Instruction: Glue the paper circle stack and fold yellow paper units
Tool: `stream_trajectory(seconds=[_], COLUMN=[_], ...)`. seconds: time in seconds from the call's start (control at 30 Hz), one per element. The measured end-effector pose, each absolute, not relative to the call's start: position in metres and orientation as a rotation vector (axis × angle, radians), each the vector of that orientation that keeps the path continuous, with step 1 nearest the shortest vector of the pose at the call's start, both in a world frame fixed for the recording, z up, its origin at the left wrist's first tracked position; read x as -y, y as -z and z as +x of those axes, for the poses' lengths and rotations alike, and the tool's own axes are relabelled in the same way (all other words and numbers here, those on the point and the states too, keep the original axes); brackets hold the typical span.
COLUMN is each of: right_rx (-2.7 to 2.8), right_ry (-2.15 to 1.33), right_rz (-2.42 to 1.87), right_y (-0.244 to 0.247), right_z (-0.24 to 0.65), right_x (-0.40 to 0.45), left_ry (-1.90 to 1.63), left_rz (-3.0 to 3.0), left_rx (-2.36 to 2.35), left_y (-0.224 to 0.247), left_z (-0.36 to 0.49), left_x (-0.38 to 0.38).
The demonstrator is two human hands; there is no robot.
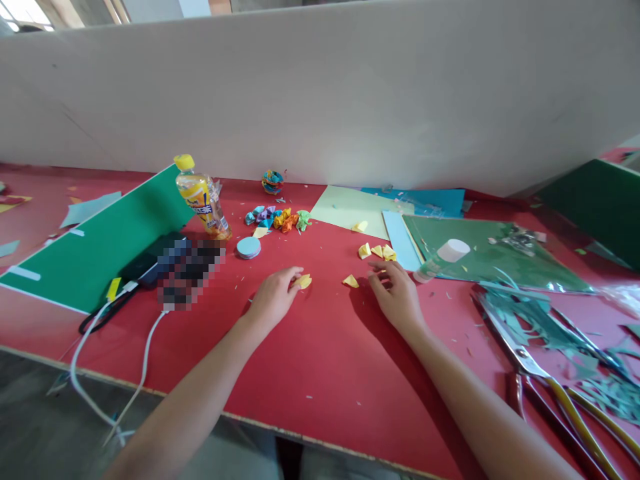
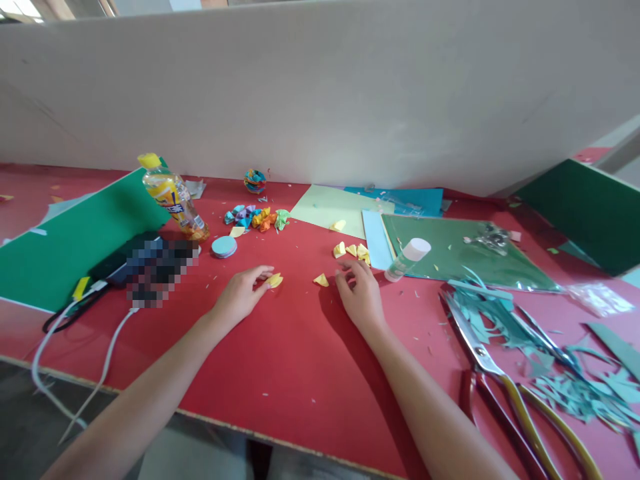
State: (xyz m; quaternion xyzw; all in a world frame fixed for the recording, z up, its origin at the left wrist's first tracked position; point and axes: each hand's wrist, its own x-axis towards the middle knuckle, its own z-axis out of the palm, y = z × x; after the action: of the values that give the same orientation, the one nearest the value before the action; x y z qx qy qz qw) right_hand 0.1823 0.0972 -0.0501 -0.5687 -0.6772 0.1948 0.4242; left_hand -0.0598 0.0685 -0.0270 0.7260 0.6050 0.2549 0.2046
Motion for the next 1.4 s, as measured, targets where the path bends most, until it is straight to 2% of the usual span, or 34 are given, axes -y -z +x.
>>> stream_trajectory(seconds=[0.17,0.33,0.5,0.73,0.9,1.1,1.4], right_rx=[1.963,2.247,2.035,1.821,1.956,1.898,2.12], right_ry=[-0.392,-0.67,-0.903,-1.212,-1.225,-1.295,-0.994], right_rz=[-1.153,-0.975,-1.155,-1.183,-1.128,-1.137,-1.099], right_y=[0.033,0.025,0.033,0.036,0.03,0.032,0.034], right_z=[0.17,0.151,0.15,0.15,0.143,0.145,0.148], right_x=[-0.078,-0.059,-0.061,-0.063,-0.055,-0.056,-0.059], left_ry=[-0.71,-0.73,-0.8,-0.895,-0.982,-0.827,-0.656], left_rz=[2.081,1.913,1.54,1.481,1.418,1.415,1.388], left_rx=[-1.52,-1.275,-1.209,-1.255,-1.187,-1.136,-1.058], left_y=[0.022,0.017,0.014,0.015,0.013,0.008,0.008], left_z=[-0.051,-0.041,-0.039,-0.039,-0.035,-0.035,-0.04], left_x=[-0.062,-0.054,-0.054,-0.055,-0.051,-0.051,-0.052])
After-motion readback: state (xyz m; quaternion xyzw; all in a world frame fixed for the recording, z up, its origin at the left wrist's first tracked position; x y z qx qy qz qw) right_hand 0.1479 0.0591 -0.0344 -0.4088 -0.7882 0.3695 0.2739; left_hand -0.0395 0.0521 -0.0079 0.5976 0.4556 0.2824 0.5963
